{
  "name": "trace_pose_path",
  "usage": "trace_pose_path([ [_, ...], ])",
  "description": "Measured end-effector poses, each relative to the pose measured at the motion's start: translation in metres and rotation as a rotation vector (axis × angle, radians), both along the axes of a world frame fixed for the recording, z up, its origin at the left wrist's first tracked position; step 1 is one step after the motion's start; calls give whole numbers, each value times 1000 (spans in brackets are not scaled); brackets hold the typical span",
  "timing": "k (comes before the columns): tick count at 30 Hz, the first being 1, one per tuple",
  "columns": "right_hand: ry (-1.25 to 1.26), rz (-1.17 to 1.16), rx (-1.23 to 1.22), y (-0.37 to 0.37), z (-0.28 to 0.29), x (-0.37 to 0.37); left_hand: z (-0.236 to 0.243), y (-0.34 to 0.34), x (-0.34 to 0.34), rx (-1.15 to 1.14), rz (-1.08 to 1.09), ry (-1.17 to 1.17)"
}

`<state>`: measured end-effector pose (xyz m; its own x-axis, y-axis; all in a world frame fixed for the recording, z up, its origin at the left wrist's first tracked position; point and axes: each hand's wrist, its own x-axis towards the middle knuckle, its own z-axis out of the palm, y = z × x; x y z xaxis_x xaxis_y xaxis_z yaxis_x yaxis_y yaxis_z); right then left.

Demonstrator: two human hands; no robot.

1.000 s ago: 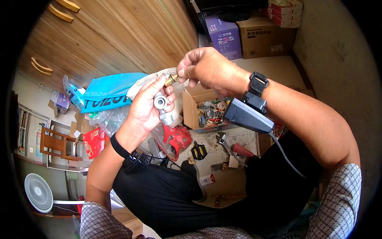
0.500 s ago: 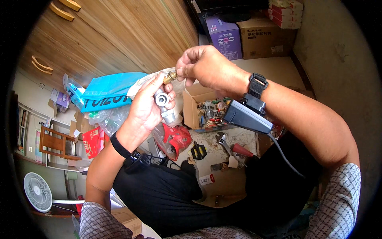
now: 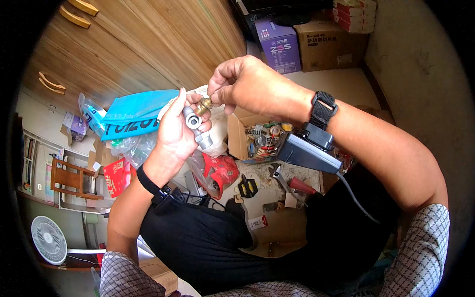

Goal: The person sorts through various metal nuts, bolts, and small components in cardboard boxes and fits a brass piece into a metal valve body.

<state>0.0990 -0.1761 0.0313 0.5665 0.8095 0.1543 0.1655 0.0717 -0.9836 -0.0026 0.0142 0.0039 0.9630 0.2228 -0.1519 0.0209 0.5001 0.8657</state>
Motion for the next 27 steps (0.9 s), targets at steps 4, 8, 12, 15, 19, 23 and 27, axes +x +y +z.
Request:
trace_pose_path([
  [4, -28, 34, 7, 2, -4, 3, -3, 4, 1, 24, -57, -21],
  [8, -82, 51, -1, 0, -3, 1, -2, -1, 2, 58, -8, -4],
  [12, -139, 32, -16, 0, -3, -2, -1, -4, 2, 67, 20, 1],
  [15, -155, 9, -13, 2, -5, -2, -2, -3, 3, 46, 2, -16],
  [19, -227, -2, -75, 2, -5, -1, -2, -1, 1, 33, -13, -29],
  [23, -284, -36, -88, 2, 0, -9, -1, 0, -1, 20, -6, -27],
  [27, -471, -90, 4, 4, -6, -9, -3, 0, 0, 43, -10, -36],
])
